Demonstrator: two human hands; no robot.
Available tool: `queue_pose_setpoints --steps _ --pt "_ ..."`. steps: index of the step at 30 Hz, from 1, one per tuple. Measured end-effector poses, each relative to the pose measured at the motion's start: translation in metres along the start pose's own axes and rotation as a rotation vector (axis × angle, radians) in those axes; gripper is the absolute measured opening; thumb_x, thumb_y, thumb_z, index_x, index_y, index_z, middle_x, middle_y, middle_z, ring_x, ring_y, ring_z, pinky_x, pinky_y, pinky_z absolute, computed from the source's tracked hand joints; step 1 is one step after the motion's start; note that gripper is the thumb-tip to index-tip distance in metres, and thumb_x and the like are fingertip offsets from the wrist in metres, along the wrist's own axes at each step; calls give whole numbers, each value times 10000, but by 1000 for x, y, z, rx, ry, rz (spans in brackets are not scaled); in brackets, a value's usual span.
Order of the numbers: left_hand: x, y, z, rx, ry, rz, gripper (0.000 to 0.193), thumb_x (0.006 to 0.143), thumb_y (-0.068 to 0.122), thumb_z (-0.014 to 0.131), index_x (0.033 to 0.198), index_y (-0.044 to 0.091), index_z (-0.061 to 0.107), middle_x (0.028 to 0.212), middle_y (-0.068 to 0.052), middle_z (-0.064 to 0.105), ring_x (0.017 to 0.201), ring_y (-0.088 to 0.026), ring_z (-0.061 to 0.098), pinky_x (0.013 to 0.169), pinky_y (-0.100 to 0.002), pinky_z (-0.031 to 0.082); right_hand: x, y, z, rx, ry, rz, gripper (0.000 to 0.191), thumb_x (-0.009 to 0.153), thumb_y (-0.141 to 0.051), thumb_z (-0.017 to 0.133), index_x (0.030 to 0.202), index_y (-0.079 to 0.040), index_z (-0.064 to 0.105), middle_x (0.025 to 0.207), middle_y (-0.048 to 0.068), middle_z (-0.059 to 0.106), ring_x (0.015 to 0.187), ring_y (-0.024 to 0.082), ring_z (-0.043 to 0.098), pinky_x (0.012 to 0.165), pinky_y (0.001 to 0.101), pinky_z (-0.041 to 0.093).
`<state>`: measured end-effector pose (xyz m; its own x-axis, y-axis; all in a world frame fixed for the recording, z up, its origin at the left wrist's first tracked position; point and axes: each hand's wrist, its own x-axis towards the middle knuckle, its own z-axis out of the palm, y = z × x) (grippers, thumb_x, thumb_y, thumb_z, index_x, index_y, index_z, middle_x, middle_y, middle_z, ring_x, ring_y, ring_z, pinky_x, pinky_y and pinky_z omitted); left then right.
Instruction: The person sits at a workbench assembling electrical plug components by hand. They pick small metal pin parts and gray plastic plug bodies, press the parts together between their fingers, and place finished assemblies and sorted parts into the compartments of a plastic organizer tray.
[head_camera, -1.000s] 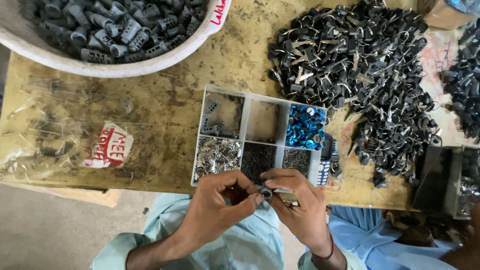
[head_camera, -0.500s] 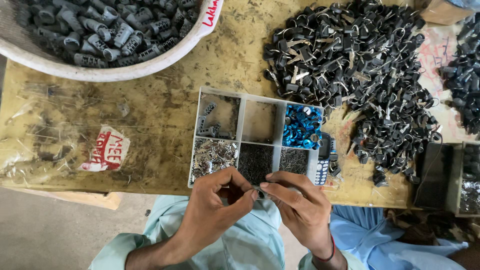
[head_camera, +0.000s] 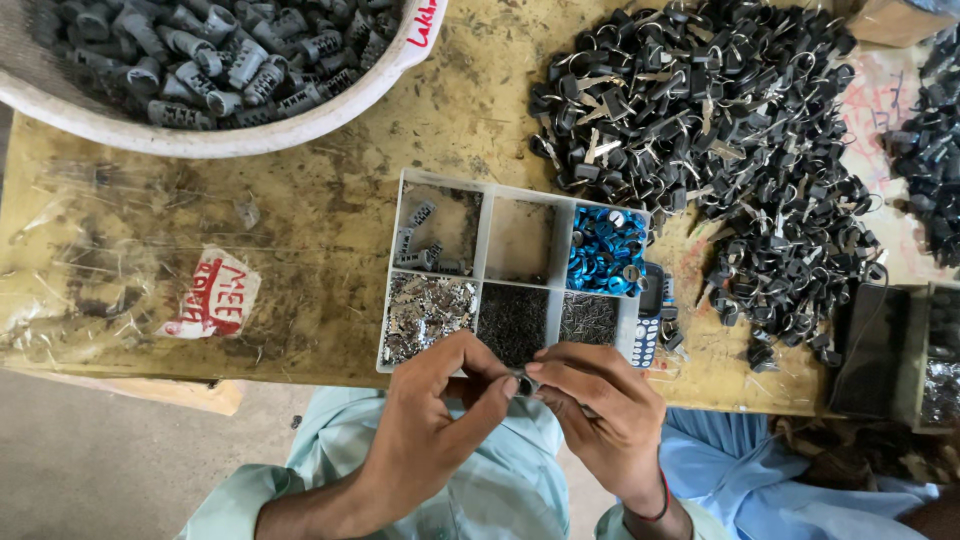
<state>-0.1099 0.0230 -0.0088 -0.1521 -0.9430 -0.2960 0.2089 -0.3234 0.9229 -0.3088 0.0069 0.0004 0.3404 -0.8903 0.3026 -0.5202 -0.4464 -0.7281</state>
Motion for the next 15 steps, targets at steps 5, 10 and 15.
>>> queue_pose_setpoints --steps 5,10,15 --pt "0 6 -1 157 40 154 115 872 22 739 873 -4 627 765 -47 630 653 -112 593 577 -259 515 -8 0 0 -91 33 -87 367 776 1 861 1098 -120 734 1086 75 728 955 195 743 783 295 610" --pt "-3 7 5 424 55 661 303 788 2 765 1049 -54 622 964 -194 664 850 -308 676 706 -343 550 -10 -9 0 -289 35 -71 426 735 -29 848 1132 -116 722 1065 94 693 897 224 722 753 302 593" --pt "6 -9 7 204 16 537 247 847 -52 817 1065 19 724 1060 -127 796 937 -209 814 793 -285 651 11 -11 -17 -124 -176 8 410 746 -59 841 1112 -71 656 1074 82 705 855 220 742 695 301 591"
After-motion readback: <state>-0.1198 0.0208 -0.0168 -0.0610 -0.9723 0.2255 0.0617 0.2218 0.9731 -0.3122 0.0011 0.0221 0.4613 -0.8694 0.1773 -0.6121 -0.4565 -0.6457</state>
